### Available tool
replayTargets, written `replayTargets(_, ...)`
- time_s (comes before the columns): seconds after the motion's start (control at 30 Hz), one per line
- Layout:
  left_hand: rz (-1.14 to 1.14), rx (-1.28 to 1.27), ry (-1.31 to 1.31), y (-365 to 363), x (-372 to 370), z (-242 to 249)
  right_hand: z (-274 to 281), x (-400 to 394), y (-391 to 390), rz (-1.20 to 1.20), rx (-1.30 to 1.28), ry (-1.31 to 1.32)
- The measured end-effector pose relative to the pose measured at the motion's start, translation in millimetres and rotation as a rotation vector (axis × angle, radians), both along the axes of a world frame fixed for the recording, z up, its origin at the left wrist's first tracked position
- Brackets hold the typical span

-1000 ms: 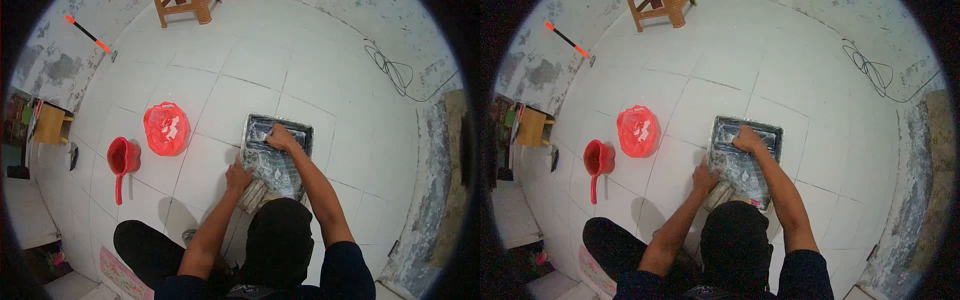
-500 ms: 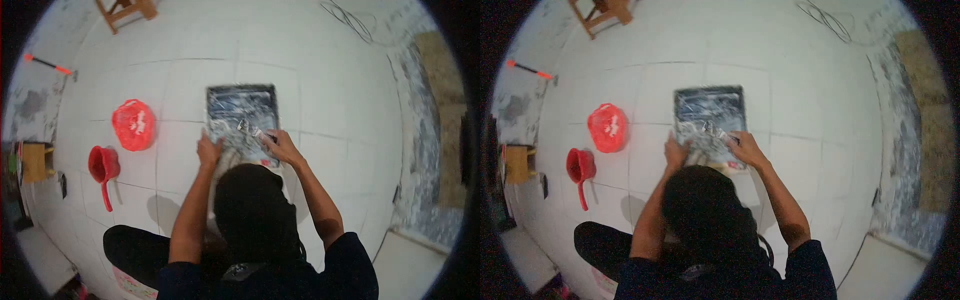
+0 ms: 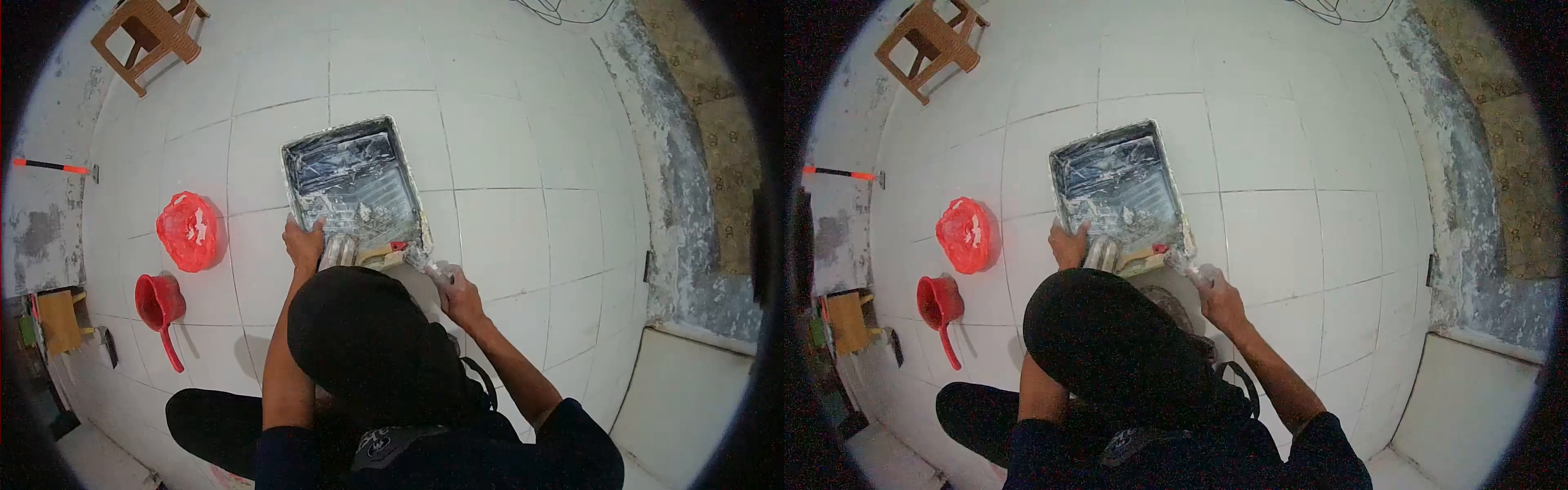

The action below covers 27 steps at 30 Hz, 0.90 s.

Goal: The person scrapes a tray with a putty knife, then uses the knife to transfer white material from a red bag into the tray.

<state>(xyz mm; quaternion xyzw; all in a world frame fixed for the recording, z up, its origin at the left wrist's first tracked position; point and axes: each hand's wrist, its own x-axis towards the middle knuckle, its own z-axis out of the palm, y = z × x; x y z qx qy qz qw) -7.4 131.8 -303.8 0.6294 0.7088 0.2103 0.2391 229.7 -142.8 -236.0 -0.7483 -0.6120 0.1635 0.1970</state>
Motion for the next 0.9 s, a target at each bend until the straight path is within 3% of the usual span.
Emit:
replayTargets(0.37, 0.010, -0.109, -0.033, -3.4, 3.5, 21.9, 12.5, 15.1, -54.0, -0.011, -0.134, 0.052)
replayTargets(0.47, 0.058, -0.039, 0.067, -5.4, -0.6, -7.6, 21.7, 17.3, -48.5, 0.021, -0.004, 0.021)
replayTargets(0.53, -0.033, -0.146, 0.040, -0.7, -6.1, -1.3, 5.4, 18.3, -34.0, -0.055, 0.048, 0.050)
replayTargets(0.63, 0.005, -0.088, 0.112, -5.3, -4.3, -1.9, -18.2, 19.8, -39.1, -0.032, 0.065, 0.049)
replayTargets(0.77, -0.004, -0.169, 0.031, -7.4, -5.0, 15.8, -10.9, 36.6, -72.1, 0.018, 0.032, 0.138)
replayTargets(0.87, 0.015, -0.234, 0.068, -8.2, -2.0, 27.7, 4.6, 53.8, -57.0, -0.110, -0.008, 0.245)
replayTargets(0.9, 0.030, -0.223, 0.073, -6.8, -1.6, 33.8, 5.9, 63.2, -39.5, -0.087, 0.179, 0.203)
